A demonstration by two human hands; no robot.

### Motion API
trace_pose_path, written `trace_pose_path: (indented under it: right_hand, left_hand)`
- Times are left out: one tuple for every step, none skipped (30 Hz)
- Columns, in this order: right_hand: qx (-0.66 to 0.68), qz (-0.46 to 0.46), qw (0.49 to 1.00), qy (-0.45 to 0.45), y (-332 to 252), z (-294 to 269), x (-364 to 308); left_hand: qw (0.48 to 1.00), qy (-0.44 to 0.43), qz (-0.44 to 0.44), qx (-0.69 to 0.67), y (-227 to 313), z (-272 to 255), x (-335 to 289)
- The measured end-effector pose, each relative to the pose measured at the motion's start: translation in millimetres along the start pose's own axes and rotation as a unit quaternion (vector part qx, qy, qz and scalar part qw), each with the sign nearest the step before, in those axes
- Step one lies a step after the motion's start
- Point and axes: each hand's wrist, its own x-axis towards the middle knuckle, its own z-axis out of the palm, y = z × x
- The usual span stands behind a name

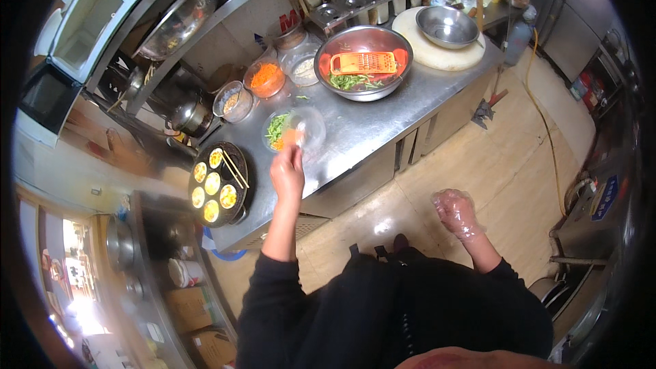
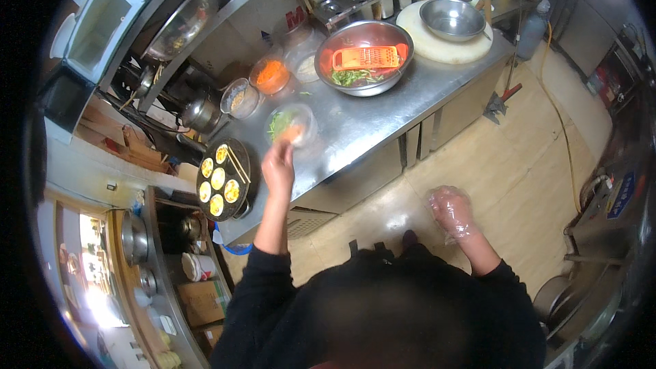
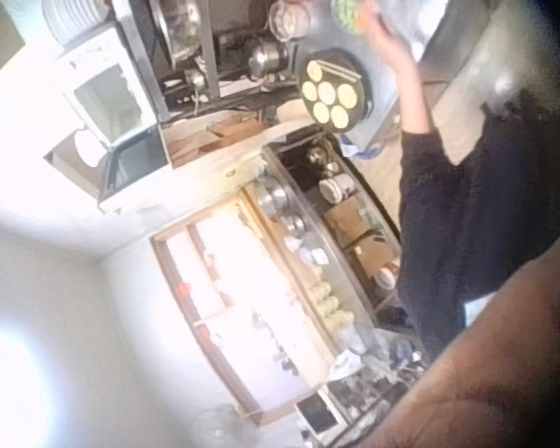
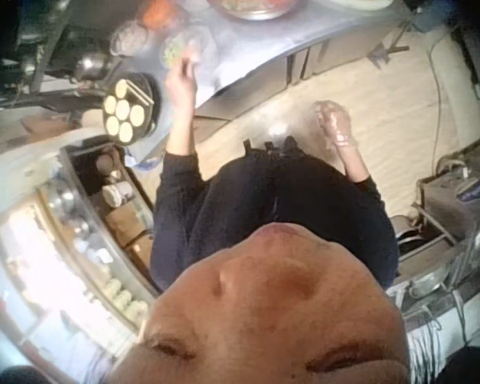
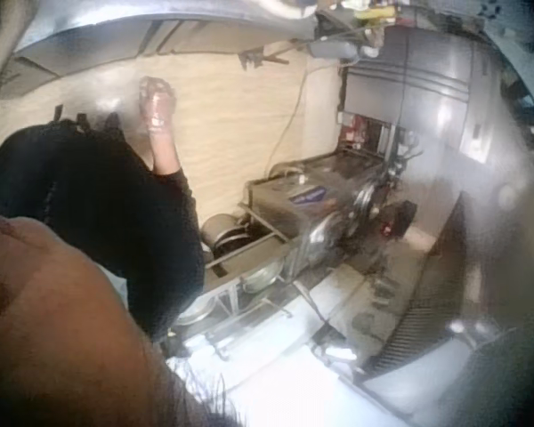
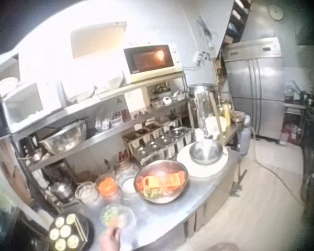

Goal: The person assembles a noodle bowl by layering noodles, shredded cucumber, shredded carrot, and a dark sauce in a clear plastic container. They then add pickled vegetables using chopsticks, place the bowl in a plastic bag, and tie it closed.

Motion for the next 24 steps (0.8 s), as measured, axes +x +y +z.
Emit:
trace_pose_path:
  right_hand:
    - [0.014,0.02,1.0,0.007,7,-1,4]
    - [0.037,0.047,0.998,0.003,11,-2,5]
    - [0.026,0.05,0.998,0.012,14,-1,8]
    - [0.014,0.053,0.998,0.027,16,0,11]
    - [0.0,0.057,0.998,0.041,17,0,14]
    - [-0.002,0.065,0.997,0.04,18,-1,19]
    - [-0.007,0.075,0.997,0.033,18,-3,24]
    - [-0.013,0.085,0.996,0.026,17,-5,30]
    - [-0.027,0.094,0.995,0.03,18,-9,38]
    - [-0.041,0.103,0.993,0.032,17,-13,47]
    - [-0.064,0.129,0.99,0.015,17,-16,57]
    - [-0.043,0.121,0.99,0.061,15,-18,69]
    - [-0.055,0.112,0.99,0.072,15,-20,81]
    - [-0.066,0.109,0.989,0.07,15,-23,92]
    - [-0.074,0.106,0.989,0.069,14,-23,103]
    - [-0.069,0.106,0.989,0.082,14,-22,111]
    - [-0.061,0.107,0.988,0.095,13,-20,118]
    - [-0.053,0.109,0.987,0.108,14,-17,125]
    - [-0.061,0.111,0.987,0.1,15,-14,129]
    - [-0.067,0.114,0.987,0.093,18,-11,133]
    - [-0.075,0.117,0.986,0.088,21,-8,136]
    - [-0.075,0.119,0.987,0.082,26,-6,140]
    - [-0.075,0.12,0.987,0.077,32,-5,144]
    - [-0.078,0.125,0.987,0.068,38,-5,149]
  left_hand:
    - [1.0,0.014,0.001,0.001,0,10,20]
    - [1.0,0.015,-0.009,-0.015,-2,18,37]
    - [0.999,0.008,-0.043,-0.021,-5,25,53]
    - [0.998,0.02,-0.052,-0.036,-9,33,72]
    - [0.996,0.025,-0.072,-0.052,-13,40,94]
    - [0.995,0.035,-0.074,-0.055,-16,46,117]
    - [0.996,0.056,-0.037,-0.058,-18,51,141]
    - [0.995,0.072,-0.011,-0.062,-19,55,167]
    - [0.994,0.086,0.005,-0.064,-18,60,195]
    - [0.991,0.108,0.038,-0.072,-15,65,222]
    - [0.991,0.104,0.047,-0.07,-12,69,250]
    - [0.99,0.107,0.063,-0.068,-9,74,278]
    - [0.989,0.108,0.077,-0.071,-5,78,303]
    - [0.99,0.099,0.072,-0.064,-2,83,327]
    - [0.991,0.094,0.065,-0.067,2,89,348]
    - [0.992,0.085,0.055,-0.072,6,95,367]
    - [0.994,0.072,0.044,-0.075,10,101,385]
    - [0.995,0.059,0.025,-0.081,13,106,401]
    - [0.995,0.058,0.027,-0.076,16,111,415]
    - [0.995,0.057,0.028,-0.071,18,117,428]
    - [0.995,0.059,0.03,-0.071,22,122,443]
    - [0.996,0.051,0.023,-0.063,26,127,457]
    - [0.996,0.051,0.028,-0.06,30,133,471]
    - [0.996,0.052,0.031,-0.059,35,138,484]
